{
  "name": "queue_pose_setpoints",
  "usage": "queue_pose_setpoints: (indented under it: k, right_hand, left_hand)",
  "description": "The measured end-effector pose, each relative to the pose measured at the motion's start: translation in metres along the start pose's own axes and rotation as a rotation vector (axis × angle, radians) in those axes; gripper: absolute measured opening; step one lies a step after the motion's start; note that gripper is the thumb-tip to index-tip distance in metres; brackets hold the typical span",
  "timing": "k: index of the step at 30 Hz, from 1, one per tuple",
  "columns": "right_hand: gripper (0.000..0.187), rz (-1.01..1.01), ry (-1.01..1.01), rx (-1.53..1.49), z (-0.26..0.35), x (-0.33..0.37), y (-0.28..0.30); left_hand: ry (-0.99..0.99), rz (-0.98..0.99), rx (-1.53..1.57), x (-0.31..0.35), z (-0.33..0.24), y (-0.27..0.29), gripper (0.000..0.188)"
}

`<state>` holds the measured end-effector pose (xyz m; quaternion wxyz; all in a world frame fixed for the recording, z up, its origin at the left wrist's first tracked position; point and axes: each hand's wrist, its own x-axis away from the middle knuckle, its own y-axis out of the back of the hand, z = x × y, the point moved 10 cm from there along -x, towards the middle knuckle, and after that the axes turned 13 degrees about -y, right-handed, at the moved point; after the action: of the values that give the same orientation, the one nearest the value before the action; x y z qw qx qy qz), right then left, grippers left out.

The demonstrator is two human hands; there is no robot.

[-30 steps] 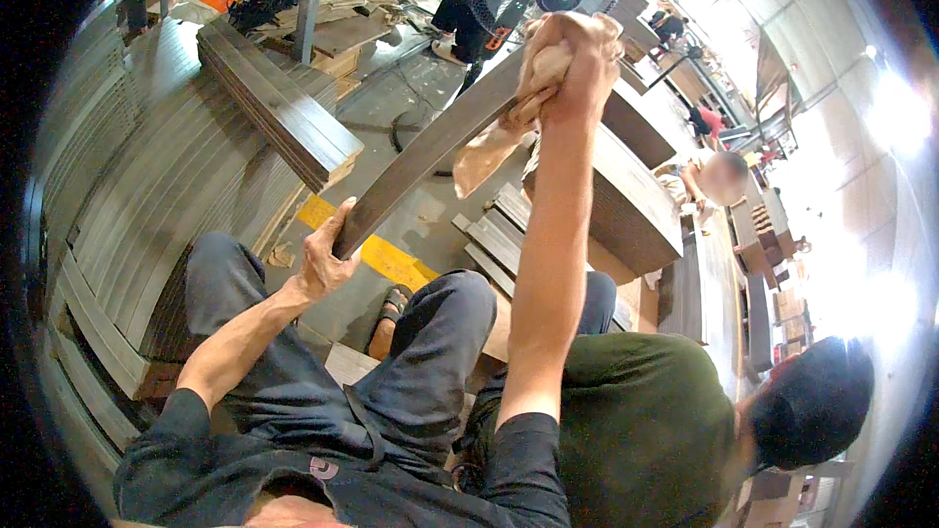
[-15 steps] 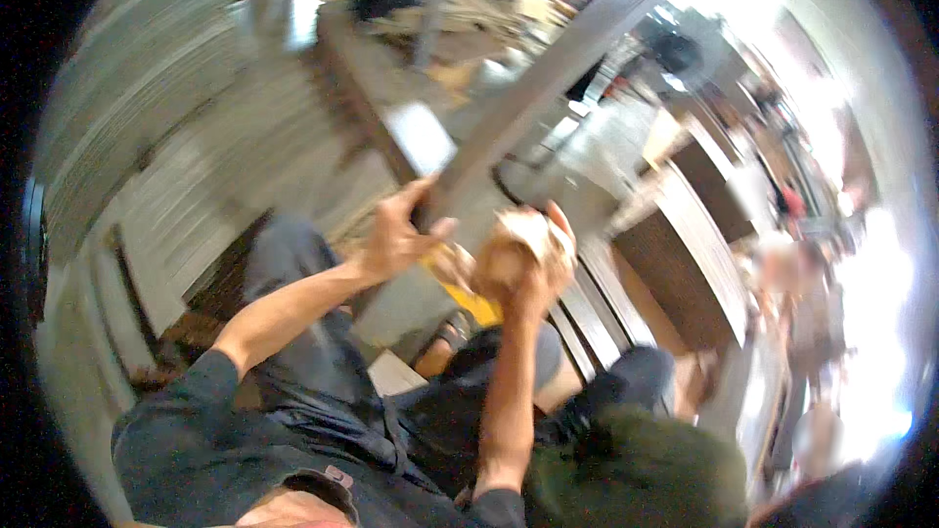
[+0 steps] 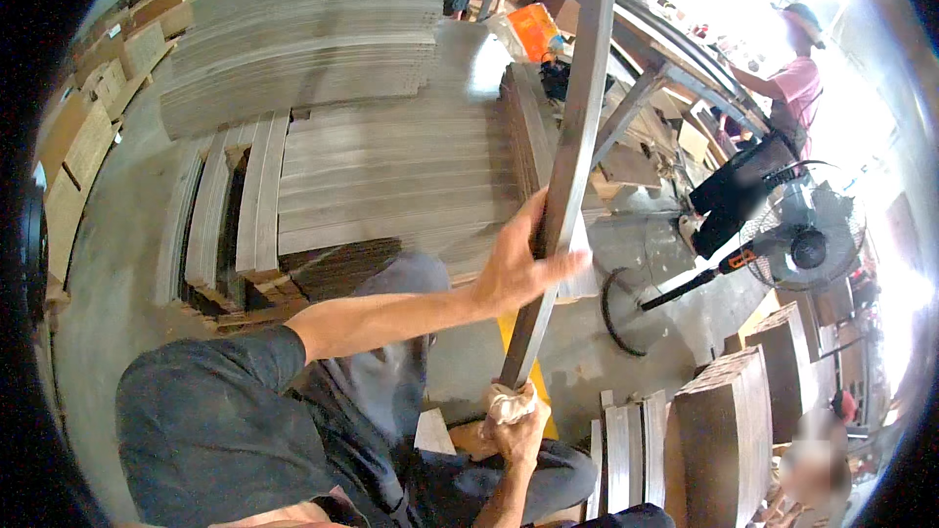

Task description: The person wipes long grey strips with a cloth while sitting next to a stack of panels in a workshop.

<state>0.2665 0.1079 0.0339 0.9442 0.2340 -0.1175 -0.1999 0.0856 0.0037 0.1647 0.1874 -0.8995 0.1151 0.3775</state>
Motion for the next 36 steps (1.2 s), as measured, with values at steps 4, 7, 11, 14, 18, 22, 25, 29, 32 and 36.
queue_pose_setpoints:
  k: [4,7,11,14,18,22,25,29,32,36]
  right_hand:
    - [0.027,0.121,0.114,0.039,0.024,-0.002,-0.005]
    - [0.033,0.066,0.047,0.017,0.031,-0.005,0.009]
    - [0.036,-0.06,0.131,-0.268,0.03,-0.035,0.063]
    - [0.038,-0.193,-0.034,-0.238,0.03,-0.062,0.084]
    - [0.037,-0.211,0.001,-0.252,-0.006,-0.083,0.081]
    - [0.034,-0.224,0.037,-0.034,-0.001,-0.08,0.068]
    - [0.037,-0.212,0.053,0.137,-0.001,-0.079,0.063]
    - [0.038,-0.183,0.024,0.181,-0.006,-0.086,0.061]
    - [0.039,-0.163,0.031,0.159,-0.004,-0.091,0.058]
    - [0.041,-0.153,0.004,0.152,-0.009,-0.096,0.058]
  left_hand:
    - [0.065,0.039,0.052,0.066,0.012,-0.002,0.094]
    - [0.131,-0.092,-0.087,0.057,0.036,0.024,0.082]
    - [0.081,-0.147,-0.353,0.013,0.071,0.061,0.067]
    - [0.142,-0.115,-0.485,-0.012,0.116,0.077,0.062]
    - [0.214,-0.087,-0.592,-0.045,0.171,0.08,0.07]
    - [0.307,-0.091,-0.745,-0.065,0.207,0.086,0.066]
    - [0.311,-0.088,-0.809,-0.069,0.218,0.082,0.064]
    - [0.358,-0.031,-0.923,-0.079,0.223,0.053,0.05]
    - [0.366,-0.018,-0.891,-0.091,0.25,0.042,0.049]
    - [0.516,-0.065,-0.905,-0.095,0.271,0.016,0.052]
